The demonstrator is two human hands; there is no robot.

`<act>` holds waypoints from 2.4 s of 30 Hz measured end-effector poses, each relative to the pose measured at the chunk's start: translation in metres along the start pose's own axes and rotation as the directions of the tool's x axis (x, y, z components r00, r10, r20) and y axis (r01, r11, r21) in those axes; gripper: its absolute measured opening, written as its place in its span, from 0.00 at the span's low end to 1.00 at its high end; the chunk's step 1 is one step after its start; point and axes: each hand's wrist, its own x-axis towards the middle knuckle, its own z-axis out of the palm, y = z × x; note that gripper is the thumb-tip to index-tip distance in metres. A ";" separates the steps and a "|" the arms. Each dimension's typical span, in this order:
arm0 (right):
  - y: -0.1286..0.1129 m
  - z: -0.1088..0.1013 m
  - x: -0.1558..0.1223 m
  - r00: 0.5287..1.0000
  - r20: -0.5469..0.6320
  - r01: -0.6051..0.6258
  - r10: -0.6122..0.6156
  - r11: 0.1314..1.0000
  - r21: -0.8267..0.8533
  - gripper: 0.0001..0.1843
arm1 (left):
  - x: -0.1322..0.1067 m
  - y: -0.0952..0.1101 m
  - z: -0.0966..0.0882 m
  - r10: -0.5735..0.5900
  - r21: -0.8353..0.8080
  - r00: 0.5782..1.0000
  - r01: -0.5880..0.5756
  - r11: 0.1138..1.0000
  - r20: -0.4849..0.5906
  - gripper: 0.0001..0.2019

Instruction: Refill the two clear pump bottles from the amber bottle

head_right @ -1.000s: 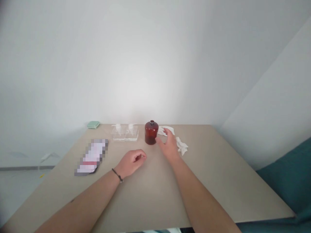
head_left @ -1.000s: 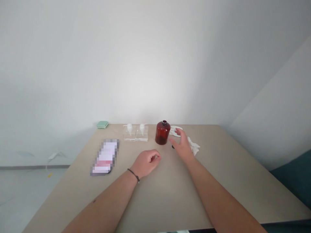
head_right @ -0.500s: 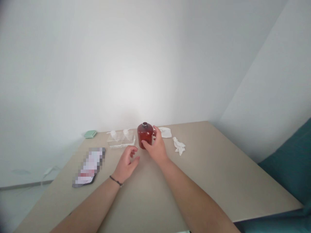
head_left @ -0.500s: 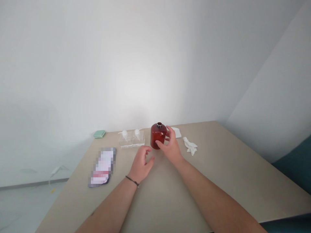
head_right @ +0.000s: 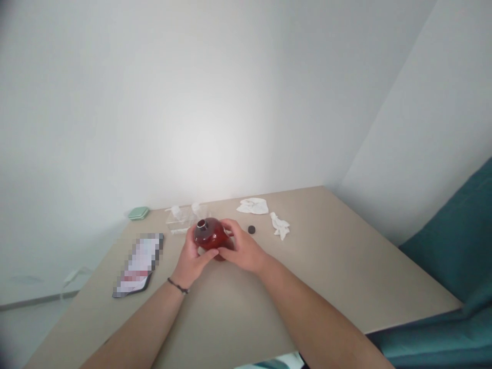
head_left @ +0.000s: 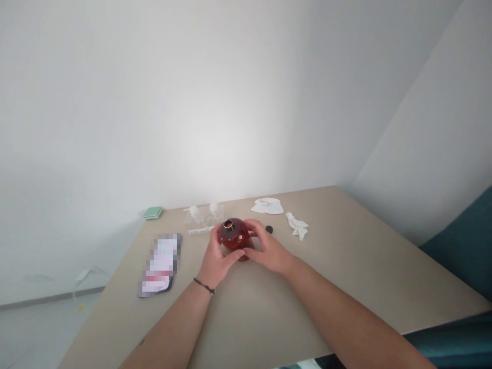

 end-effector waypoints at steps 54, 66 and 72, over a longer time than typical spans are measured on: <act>-0.029 -0.009 -0.001 0.890 0.019 0.307 -0.457 0.567 -0.764 0.26 | 0.006 0.052 -0.012 0.181 0.730 0.983 -0.129 0.671 0.007 0.35; -0.030 0.000 -0.005 0.884 0.022 0.336 -0.467 0.602 -0.725 0.33 | -0.001 0.048 -0.011 0.173 0.518 0.975 -0.078 0.852 -0.138 0.33; -0.028 -0.007 -0.004 0.850 0.046 0.393 -0.524 0.574 -0.718 0.33 | -0.001 0.047 -0.014 0.147 0.425 0.982 -0.085 0.901 -0.116 0.35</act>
